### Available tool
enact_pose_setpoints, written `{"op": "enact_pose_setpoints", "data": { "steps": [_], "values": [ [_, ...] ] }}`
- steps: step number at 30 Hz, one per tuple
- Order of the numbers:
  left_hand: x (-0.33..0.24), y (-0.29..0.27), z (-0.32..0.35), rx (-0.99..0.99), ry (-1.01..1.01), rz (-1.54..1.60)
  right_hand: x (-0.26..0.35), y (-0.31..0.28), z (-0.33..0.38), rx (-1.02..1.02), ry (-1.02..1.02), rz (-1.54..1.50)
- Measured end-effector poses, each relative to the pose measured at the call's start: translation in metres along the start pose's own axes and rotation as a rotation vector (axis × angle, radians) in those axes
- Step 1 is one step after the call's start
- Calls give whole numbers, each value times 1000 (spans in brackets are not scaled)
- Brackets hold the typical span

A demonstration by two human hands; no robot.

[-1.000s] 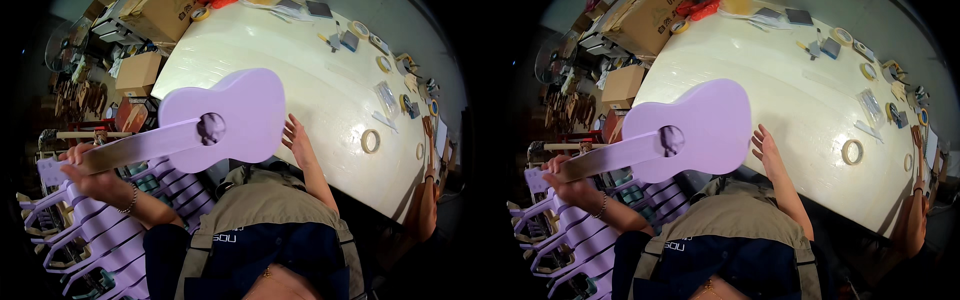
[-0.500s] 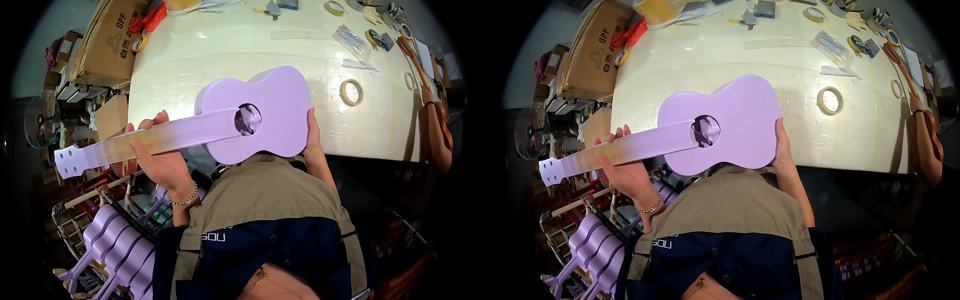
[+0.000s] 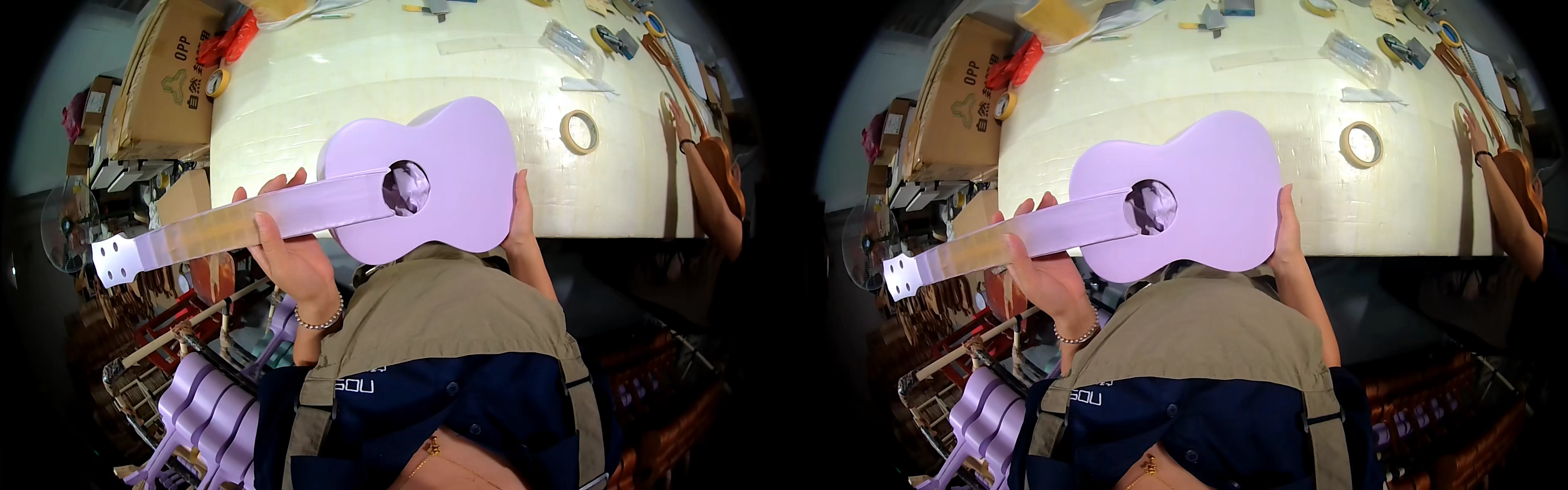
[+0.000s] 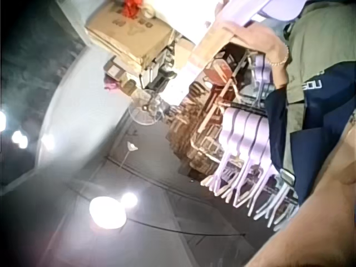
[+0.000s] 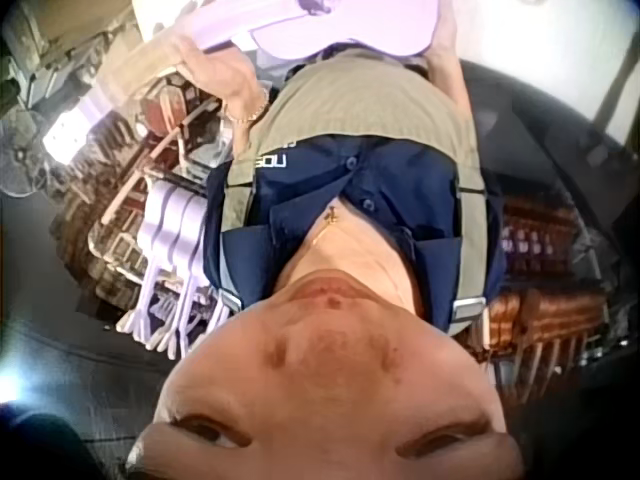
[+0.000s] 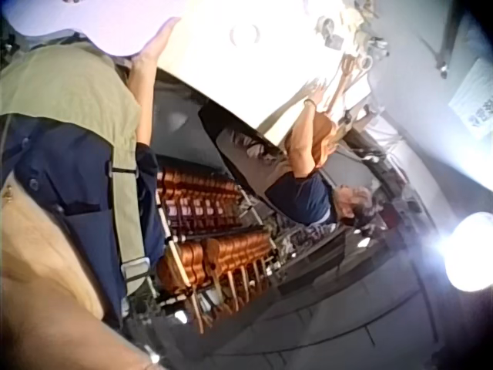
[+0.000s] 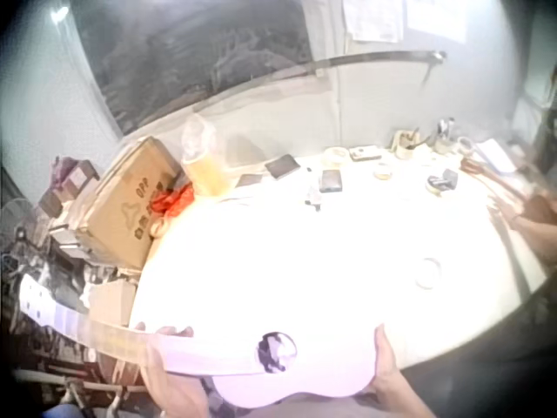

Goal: The person assembles light purple ukuleles in a workshop setting. They pick up unfinished ukulele bodies from a rack, apply masking tape to the soundhole and neck, and then place the finished units back on the rack. The process is repeated for multiple instruments.

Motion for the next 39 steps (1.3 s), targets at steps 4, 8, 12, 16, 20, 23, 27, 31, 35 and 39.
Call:
{"op": "enact_pose_setpoints", "data": {
  "steps": [4,8,12,16,20,23,27,31,35,39],
  "values": [
    [0,4,1,18,-2,-24,0,-1,1,14,-14,-13],
    [0,5,2,40,0,-32,-1,-2,2,14,-9,-9],
    [-1,6,3,48,-7,-35,-2,-5,3,0,-11,6],
    [-2,9,5,55,-17,-19,-4,-4,5,-2,18,-5],
    [0,10,6,58,-37,-27,-6,-8,5,12,55,-21],
    [2,11,7,72,-45,-24,-5,-12,8,-24,29,-14],
    [4,8,7,44,-71,38,-3,-21,10,-31,-21,-47],
    [11,4,5,21,-99,73,1,-20,14,-27,-27,-54],
    [19,-3,-1,11,-103,94,2,-19,17,-27,-16,-67],
    [26,-11,-6,4,-134,131,4,-15,21,-58,-4,-42]
  ]
}}
Point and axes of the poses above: each hand's wrist, its own z-axis away from the middle knuckle, its own y-axis out of the palm, x = y × z, the point moved 8 cm from there along -z, towards the middle knuckle, and after that the axes turned 2 degrees about x, right-handed, at the moved point
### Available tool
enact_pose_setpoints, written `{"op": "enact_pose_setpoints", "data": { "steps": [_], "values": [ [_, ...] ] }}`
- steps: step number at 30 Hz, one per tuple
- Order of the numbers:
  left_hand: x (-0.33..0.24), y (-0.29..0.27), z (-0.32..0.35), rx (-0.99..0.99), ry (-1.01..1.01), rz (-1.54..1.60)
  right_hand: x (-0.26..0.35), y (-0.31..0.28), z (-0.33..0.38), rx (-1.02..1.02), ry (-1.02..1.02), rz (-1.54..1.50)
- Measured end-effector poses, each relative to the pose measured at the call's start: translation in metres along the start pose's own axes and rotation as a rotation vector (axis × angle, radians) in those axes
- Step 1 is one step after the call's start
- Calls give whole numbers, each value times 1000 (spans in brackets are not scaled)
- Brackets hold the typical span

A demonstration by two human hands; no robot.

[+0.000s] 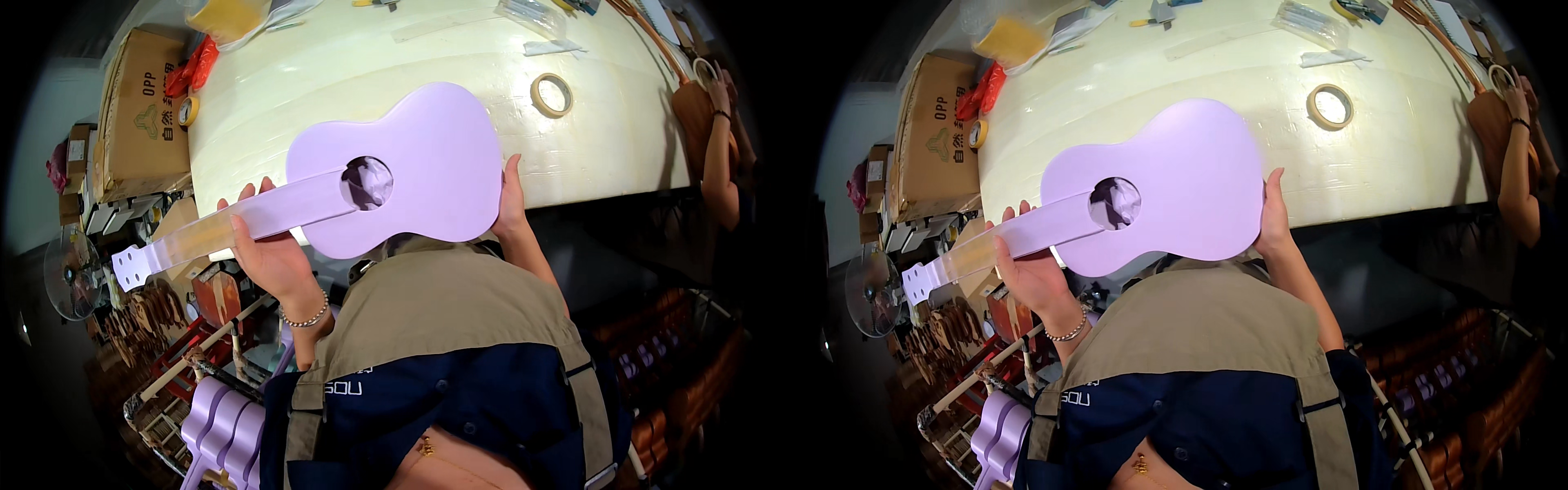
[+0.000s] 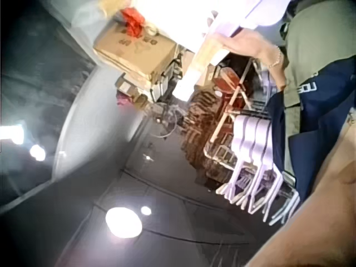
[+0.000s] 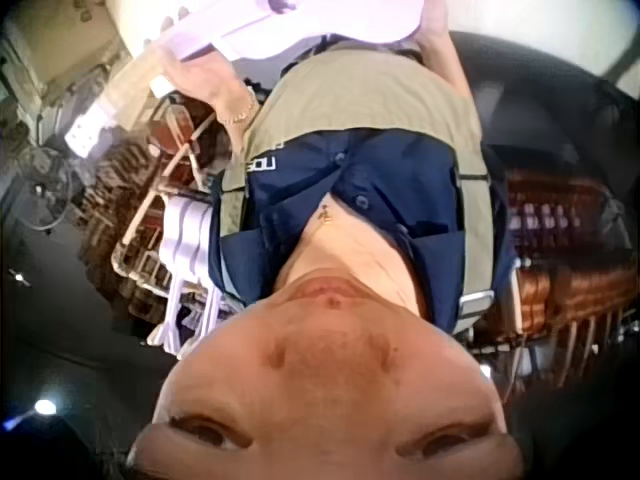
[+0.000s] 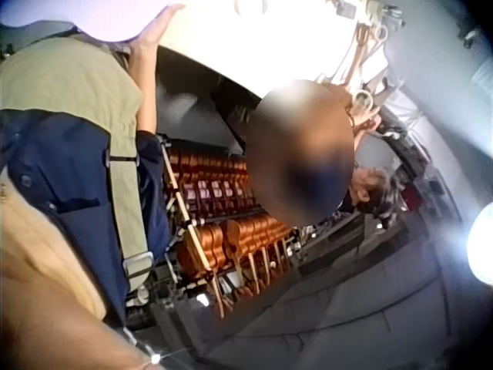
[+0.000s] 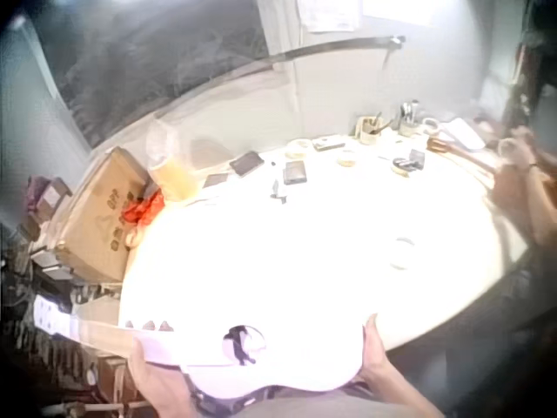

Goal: The person assembles light purple ukuleles in a workshop setting. They pick up unfinished ukulele bodies from a rack, apply masking tape to the soundhole and neck, and then place the finished units back on the rack. The process is repeated for multiple instruments.

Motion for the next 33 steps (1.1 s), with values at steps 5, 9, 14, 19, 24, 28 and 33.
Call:
{"op": "enact_pose_setpoints", "data": {
  "steps": [5,9,14,19,24,28,33],
  "values": [
    [9,-13,-9,-15,-63,47,4,5,3,10,-8,25],
    [14,-17,-12,-58,-114,50,11,15,8,28,9,92],
    [16,-24,-17,-65,-144,53,15,18,15,20,55,199],
    [15,-20,-17,-24,-159,52,19,20,18,13,52,198],
    [14,-19,-14,-8,-141,61,21,15,19,-4,37,168],
    [10,-4,-9,16,-108,10,19,4,13,-3,34,116],
    [1,18,3,75,-67,-39,20,-1,18,-56,45,81]
  ]
}}
Point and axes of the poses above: each hand's wrist, its own z-axis away from the middle knuckle, its own y-axis out of the palm, x = y × z, the point moved 8 cm from there along -z, towards the middle knuckle, and after that the axes turned 2 degrees about x, right-handed, at the moved point
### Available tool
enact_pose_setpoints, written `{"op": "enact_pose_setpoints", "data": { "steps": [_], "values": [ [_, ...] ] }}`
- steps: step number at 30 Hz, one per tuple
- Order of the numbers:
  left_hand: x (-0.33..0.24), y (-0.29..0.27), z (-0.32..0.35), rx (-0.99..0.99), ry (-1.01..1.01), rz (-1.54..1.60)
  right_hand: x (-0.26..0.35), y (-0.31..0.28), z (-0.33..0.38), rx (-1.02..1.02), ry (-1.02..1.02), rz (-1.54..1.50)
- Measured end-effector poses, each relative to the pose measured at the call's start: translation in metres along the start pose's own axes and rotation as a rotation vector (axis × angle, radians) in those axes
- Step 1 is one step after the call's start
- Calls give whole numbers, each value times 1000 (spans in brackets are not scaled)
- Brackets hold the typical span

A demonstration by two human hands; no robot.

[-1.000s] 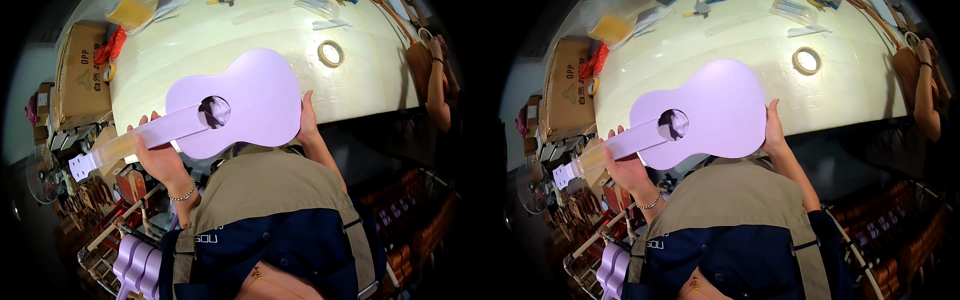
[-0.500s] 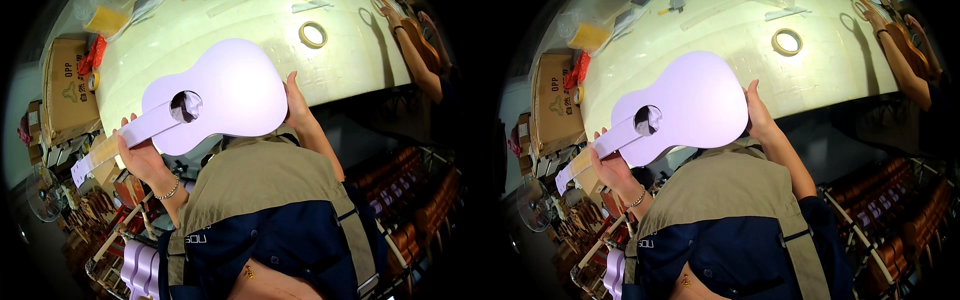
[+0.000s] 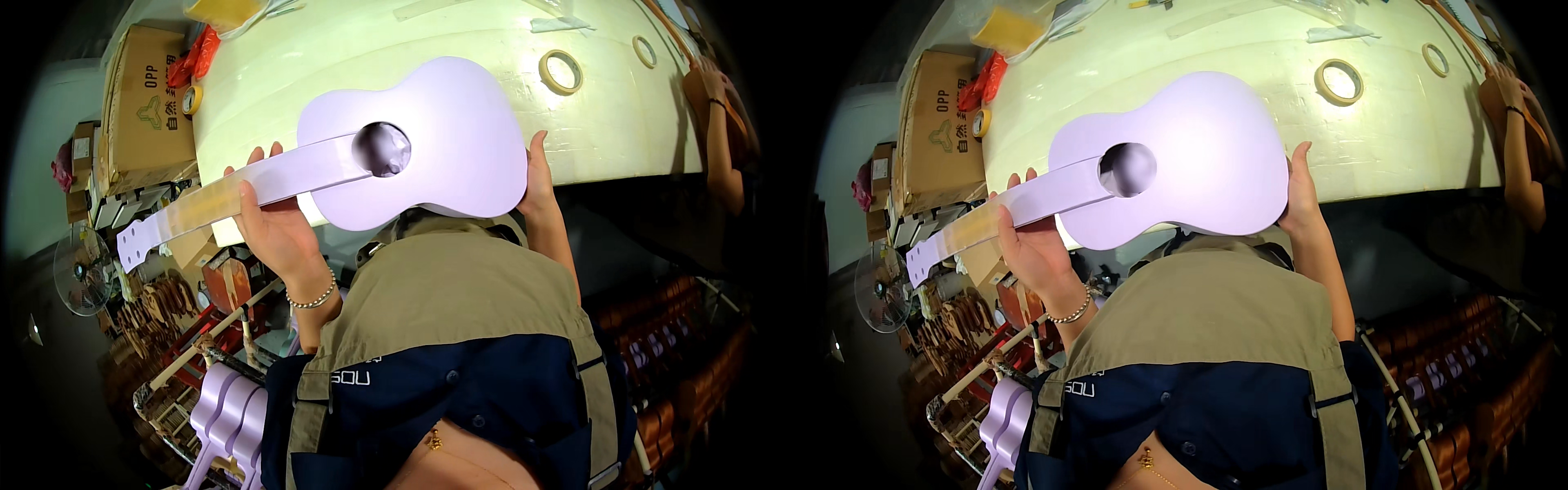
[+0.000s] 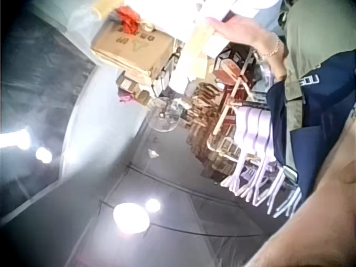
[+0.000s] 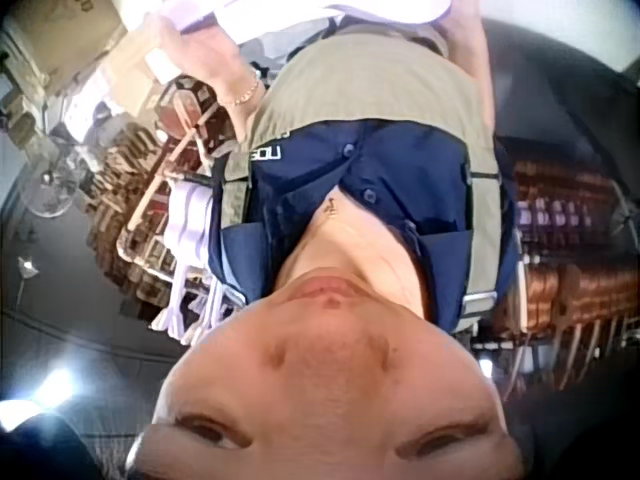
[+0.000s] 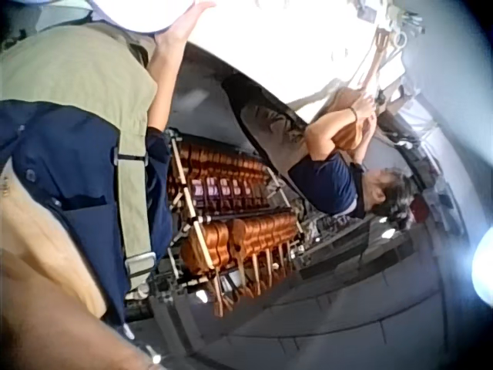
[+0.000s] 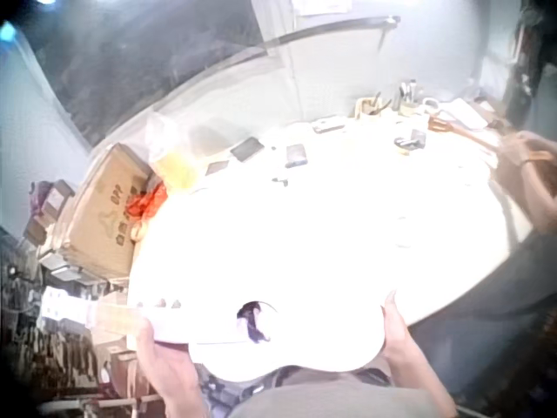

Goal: The person assembles light purple ukuleles in a workshop setting. They pick up unfinished ukulele bodies from a rack, apply masking tape to the soundhole and neck, and then place the finished units back on the rack. The process is repeated for multiple instruments.

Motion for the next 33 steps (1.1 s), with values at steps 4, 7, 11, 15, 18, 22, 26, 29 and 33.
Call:
{"op": "enact_pose_setpoints", "data": {
  "steps": [4,7,11,15,18,22,26,29,33],
  "values": [
    [-4,16,7,32,18,-24,-4,-14,-3,7,-2,-23],
    [-6,27,11,67,22,-40,-6,-22,-6,3,12,-23],
    [-7,33,12,117,25,-58,-9,-24,-5,-8,33,-42],
    [-6,33,11,130,22,-40,-10,-25,-4,-33,9,-85],
    [-4,32,9,122,15,-10,-9,-27,-5,-12,-56,-107],
    [-1,30,7,114,9,14,-6,-29,-5,10,-101,-122],
    [-1,28,8,100,10,24,-6,-32,-5,25,-133,-140],
    [0,28,8,94,6,45,-7,-33,-5,39,-151,-152],
    [1,29,8,99,0,44,-10,-36,-7,74,-168,-177]
  ]
}}
Point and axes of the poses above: each hand's wrist, its own z-axis away from the middle knuckle, its own y-axis out of the palm, x = y × z, the point moved 8 cm from there along -z, towards the middle knuckle, and after that the axes turned 2 degrees about x, right-handed, at the moved point
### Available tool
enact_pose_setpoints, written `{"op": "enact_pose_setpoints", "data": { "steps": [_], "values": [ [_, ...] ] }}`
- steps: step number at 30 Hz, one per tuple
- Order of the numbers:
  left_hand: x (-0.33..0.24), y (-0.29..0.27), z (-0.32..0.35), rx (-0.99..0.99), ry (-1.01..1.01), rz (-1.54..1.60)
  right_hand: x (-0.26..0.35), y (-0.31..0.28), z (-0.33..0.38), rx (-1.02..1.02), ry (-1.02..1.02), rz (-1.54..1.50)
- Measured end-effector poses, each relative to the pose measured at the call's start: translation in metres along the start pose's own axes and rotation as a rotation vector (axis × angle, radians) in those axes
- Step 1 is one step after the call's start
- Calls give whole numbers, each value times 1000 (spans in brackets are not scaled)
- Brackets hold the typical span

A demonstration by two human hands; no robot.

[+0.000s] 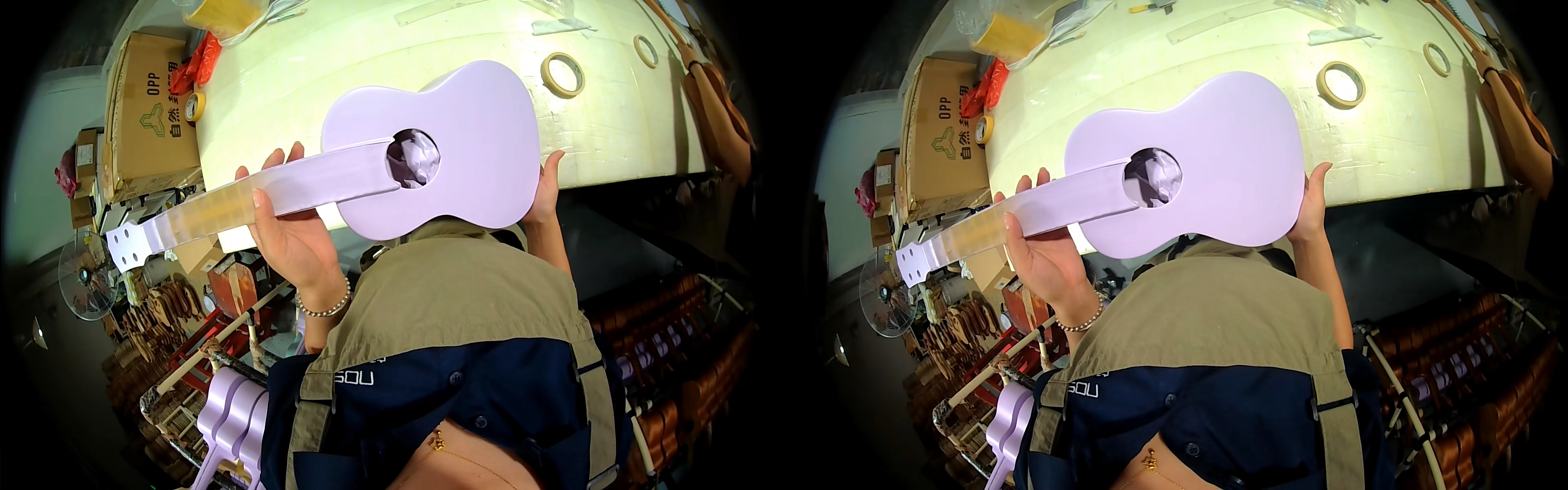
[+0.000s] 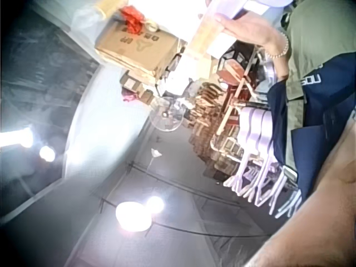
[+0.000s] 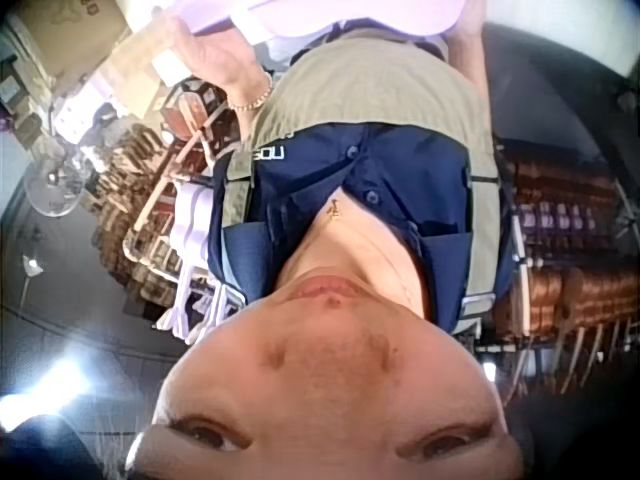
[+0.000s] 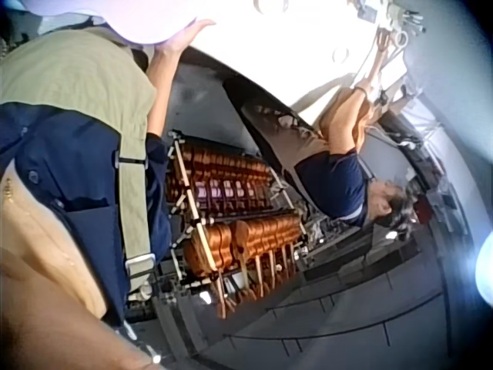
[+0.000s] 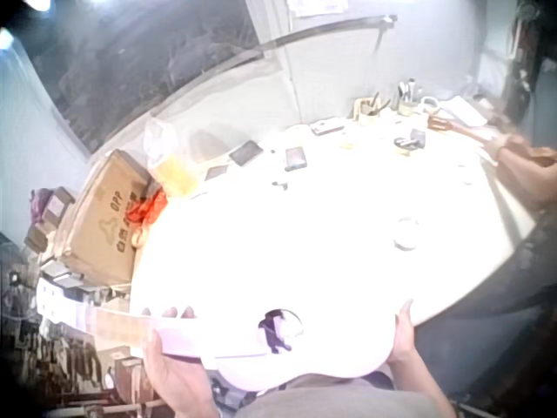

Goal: The person assembles light purple ukuleles in a workshop setting. They pick up unfinished ukulele bodies from a rack, apply masking tape to the soundhole and neck, and then place the finished units back on the rack. The process is repeated for multiple instruments.

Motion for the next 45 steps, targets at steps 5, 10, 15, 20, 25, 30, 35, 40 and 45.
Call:
{"op": "enact_pose_setpoints", "data": {
  "steps": [5,10,15,20,25,30,35,40,45],
  "values": [
    [0,-1,1,8,-8,-16,-4,1,-1,-9,50,10],
    [3,-1,0,3,-36,-29,-7,-6,0,-83,82,34],
    [3,1,1,14,-40,-38,-8,-8,2,-93,73,56],
    [5,4,1,34,-51,-34,-10,-13,5,-108,72,24],
    [10,5,1,40,-72,-36,-9,-14,7,-119,71,45],
    [13,5,1,22,-102,-34,-9,-19,11,-130,63,50],
    [24,-7,-2,-8,-162,59,-5,-16,14,-144,42,81],
    [32,-16,-4,-55,-174,79,-2,-13,13,-128,34,98],
    [38,-7,0,-29,-198,78,-7,-25,17,-180,41,109]
  ]
}}
Point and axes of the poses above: each hand's wrist, its own z-axis away from the middle knuckle, its own y-axis out of the palm, x = y × z, the point moved 8 cm from there along -z, towards the middle knuckle, and after that the axes turned 2 degrees about x, right-handed, at the moved point
